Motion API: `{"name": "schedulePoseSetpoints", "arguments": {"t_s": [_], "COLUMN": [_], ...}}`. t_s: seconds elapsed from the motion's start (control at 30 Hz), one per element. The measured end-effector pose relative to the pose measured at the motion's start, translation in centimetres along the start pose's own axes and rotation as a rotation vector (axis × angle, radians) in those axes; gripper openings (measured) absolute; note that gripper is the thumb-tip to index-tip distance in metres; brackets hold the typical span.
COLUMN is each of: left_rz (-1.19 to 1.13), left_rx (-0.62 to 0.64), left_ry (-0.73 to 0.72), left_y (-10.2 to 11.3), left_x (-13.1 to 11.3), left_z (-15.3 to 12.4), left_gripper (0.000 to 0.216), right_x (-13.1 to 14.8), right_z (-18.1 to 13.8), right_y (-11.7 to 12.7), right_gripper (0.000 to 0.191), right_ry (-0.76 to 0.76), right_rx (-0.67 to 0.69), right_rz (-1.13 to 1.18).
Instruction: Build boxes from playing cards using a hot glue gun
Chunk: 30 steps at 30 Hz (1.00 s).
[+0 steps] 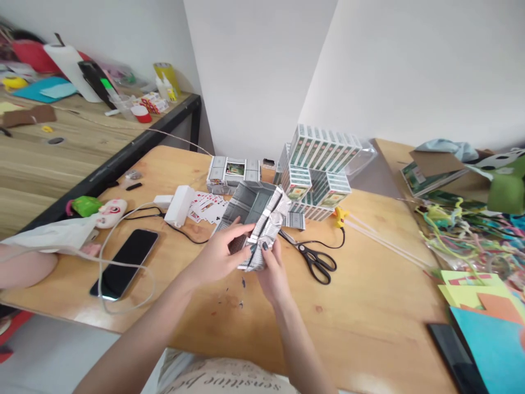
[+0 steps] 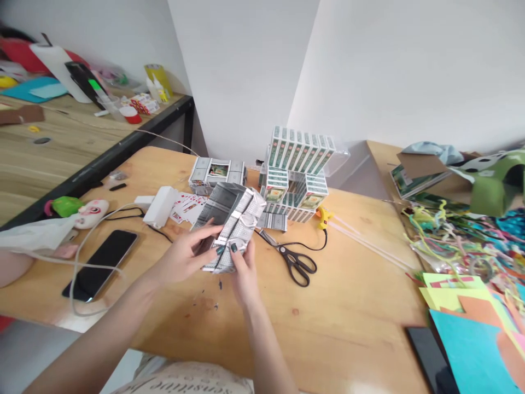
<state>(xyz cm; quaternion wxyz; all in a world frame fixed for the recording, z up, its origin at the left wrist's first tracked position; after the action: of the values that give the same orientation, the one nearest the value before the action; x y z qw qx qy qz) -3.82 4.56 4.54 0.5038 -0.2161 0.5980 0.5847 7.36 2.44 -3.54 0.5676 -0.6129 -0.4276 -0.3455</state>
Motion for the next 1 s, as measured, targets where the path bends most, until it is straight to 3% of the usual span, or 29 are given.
{"name": "schedulePoseSetpoints", "arguments": {"t_s": [0.17, 0.33, 0.7, 1.0], "left_rz": [-0.366, -0.640, -0.820, -0.831], "left_rx": [0.052, 0.100, 0.052, 0.039], "left_ry": [0.018, 0.087, 0.298, 0.311], "left_y": [-1.1, -2.3, -2.9, -3.0], "left_x": [0.9, 2.9, 5.4, 5.4], "left_z": [-0.9, -1.6, -2.2, -2.0], "left_gripper": [0.047, 0.046, 0.037, 0.034], "right_x": [3.9, 3.2, 2.9, 3.0], "right_z": [-0.5, -1.1, -1.1, -1.3], "right_y": [1.4, 2.1, 1.5, 1.3], "right_gripper": [0.070, 0.076, 0.071, 0.070], "right_ry": [0.080, 0.029, 0.051, 0.056], "right_rx": [-0.044, -0.059, -0.038, -0.044], "right_rz": [-0.281, -0.374, -0.397, -0.407]}}
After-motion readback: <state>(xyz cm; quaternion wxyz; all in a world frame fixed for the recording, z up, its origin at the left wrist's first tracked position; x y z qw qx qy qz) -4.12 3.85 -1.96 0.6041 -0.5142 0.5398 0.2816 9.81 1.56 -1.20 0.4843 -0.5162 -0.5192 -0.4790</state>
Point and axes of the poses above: each hand's wrist, its own z-axis towards the middle knuckle, its own y-axis out of the back of the hand, x = y × z, the point moved 7 cm from there along z, towards the middle knuckle, and after that the axes turned 3 degrees about -z, right-handed, at the moved point
